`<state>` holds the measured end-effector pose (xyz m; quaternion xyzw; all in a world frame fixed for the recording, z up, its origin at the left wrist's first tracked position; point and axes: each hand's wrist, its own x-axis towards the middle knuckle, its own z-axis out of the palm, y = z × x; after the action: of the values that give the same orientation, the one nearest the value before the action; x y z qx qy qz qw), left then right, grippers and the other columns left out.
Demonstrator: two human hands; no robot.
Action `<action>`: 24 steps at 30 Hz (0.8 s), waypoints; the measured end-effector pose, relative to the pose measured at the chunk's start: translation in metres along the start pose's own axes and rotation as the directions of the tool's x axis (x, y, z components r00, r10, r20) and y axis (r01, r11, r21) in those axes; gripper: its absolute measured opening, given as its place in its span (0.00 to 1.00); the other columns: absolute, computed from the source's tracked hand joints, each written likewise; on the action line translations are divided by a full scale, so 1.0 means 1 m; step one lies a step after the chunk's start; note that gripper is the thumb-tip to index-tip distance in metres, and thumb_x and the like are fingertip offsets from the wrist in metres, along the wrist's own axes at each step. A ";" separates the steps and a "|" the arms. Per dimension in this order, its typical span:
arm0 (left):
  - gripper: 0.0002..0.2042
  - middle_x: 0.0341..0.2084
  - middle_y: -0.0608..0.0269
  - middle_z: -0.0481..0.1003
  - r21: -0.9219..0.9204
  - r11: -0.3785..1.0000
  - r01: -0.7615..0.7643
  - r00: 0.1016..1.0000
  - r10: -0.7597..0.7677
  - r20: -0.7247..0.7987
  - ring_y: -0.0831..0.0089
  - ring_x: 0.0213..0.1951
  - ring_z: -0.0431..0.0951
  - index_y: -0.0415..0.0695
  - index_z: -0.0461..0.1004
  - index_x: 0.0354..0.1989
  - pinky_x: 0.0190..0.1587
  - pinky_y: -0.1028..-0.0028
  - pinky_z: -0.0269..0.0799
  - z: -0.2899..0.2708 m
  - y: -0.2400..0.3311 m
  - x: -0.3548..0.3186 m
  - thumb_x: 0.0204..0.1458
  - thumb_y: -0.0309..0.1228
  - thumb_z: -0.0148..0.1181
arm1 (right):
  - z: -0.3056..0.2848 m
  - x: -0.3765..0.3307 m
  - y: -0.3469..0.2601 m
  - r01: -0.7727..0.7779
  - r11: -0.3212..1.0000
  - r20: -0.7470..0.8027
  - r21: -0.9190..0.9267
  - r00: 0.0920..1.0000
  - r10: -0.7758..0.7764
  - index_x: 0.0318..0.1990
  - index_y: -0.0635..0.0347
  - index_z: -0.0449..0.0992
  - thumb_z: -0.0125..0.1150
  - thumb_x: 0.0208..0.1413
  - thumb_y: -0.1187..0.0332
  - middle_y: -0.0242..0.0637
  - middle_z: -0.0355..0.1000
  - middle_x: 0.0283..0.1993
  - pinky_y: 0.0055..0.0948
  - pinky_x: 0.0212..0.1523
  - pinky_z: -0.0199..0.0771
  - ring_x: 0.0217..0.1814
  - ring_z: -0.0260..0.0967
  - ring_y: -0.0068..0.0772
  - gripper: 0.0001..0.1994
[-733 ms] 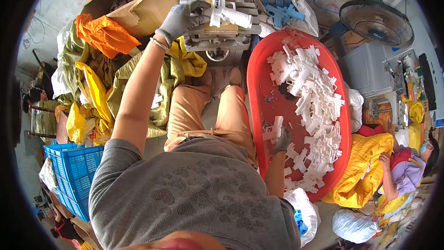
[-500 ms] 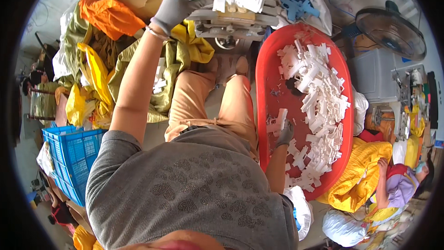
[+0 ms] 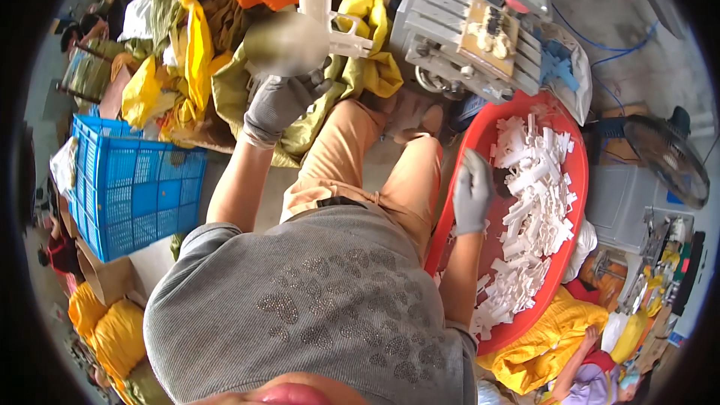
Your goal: The recorder is sorting white plastic components from a red tray into yellow bags and using a small manual press to process parts.
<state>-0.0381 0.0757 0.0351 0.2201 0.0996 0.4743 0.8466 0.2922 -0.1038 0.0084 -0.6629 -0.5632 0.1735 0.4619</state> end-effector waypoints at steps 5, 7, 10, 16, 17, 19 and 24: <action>0.12 0.35 0.62 0.72 -0.149 0.986 0.082 0.976 -0.109 -0.188 0.68 0.40 0.71 0.49 0.68 0.47 0.51 0.59 0.66 0.008 -0.018 -0.034 0.57 0.39 0.51 | 0.078 0.045 -0.052 -0.074 0.905 0.247 0.418 0.968 -0.035 0.57 0.61 0.63 0.47 0.59 0.69 0.41 0.69 0.51 0.27 0.46 0.70 0.45 0.70 0.29 0.18; 0.13 0.36 0.62 0.73 -0.209 0.972 0.109 0.970 -0.150 -0.191 0.68 0.39 0.71 0.50 0.69 0.46 0.50 0.59 0.67 -0.014 -0.030 -0.045 0.57 0.40 0.51 | 0.095 0.061 -0.079 -0.349 0.817 0.416 0.459 0.897 0.150 0.60 0.59 0.59 0.47 0.60 0.63 0.40 0.68 0.51 0.25 0.40 0.72 0.41 0.70 0.25 0.21; 0.16 0.39 0.64 0.74 -0.224 0.950 0.218 0.961 -0.249 -0.120 0.70 0.40 0.73 0.49 0.69 0.47 0.50 0.62 0.67 -0.029 -0.044 -0.058 0.57 0.44 0.49 | 0.125 0.072 -0.070 -0.448 0.718 0.579 0.533 0.812 0.077 0.59 0.58 0.62 0.48 0.61 0.60 0.33 0.70 0.46 0.15 0.25 0.67 0.30 0.69 0.18 0.21; 0.16 0.40 0.56 0.74 -0.431 0.865 0.259 0.940 -0.328 -0.094 0.67 0.40 0.74 0.45 0.69 0.48 0.49 0.62 0.69 -0.055 -0.054 -0.062 0.60 0.42 0.45 | 0.143 0.068 -0.059 -0.576 0.758 0.756 0.307 0.631 0.173 0.52 0.60 0.67 0.48 0.61 0.66 0.29 0.71 0.35 0.12 0.21 0.62 0.25 0.67 0.14 0.15; 0.16 0.40 0.56 0.74 -0.405 0.883 0.239 0.938 -0.317 -0.138 0.67 0.40 0.74 0.46 0.69 0.48 0.49 0.62 0.69 -0.056 -0.055 -0.061 0.59 0.43 0.46 | 0.145 0.067 -0.059 -0.583 0.756 0.757 0.297 0.626 0.186 0.52 0.60 0.67 0.48 0.61 0.66 0.29 0.71 0.35 0.12 0.21 0.62 0.25 0.67 0.14 0.15; 0.17 0.39 0.59 0.74 -0.351 0.901 0.255 0.939 -0.317 -0.132 0.68 0.39 0.75 0.45 0.68 0.47 0.49 0.61 0.69 -0.071 -0.060 -0.056 0.58 0.44 0.47 | 0.148 0.064 -0.063 -0.657 0.646 0.725 0.389 0.650 0.225 0.53 0.61 0.67 0.48 0.60 0.68 0.30 0.71 0.34 0.13 0.22 0.62 0.25 0.67 0.15 0.15; 0.20 0.35 0.63 0.75 0.193 0.916 0.353 0.865 -0.241 -0.440 0.76 0.33 0.74 0.37 0.69 0.46 0.40 0.75 0.72 -0.113 -0.084 -0.038 0.56 0.43 0.52 | 0.161 0.066 0.010 -0.552 0.800 0.500 0.234 0.774 0.388 0.52 0.57 0.67 0.47 0.59 0.69 0.32 0.73 0.32 0.15 0.20 0.61 0.22 0.66 0.15 0.14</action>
<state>-0.0371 0.0365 -0.1054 0.2102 0.3693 0.3545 0.8329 0.1971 0.0240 -0.0631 -0.6310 -0.4198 0.5284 0.3827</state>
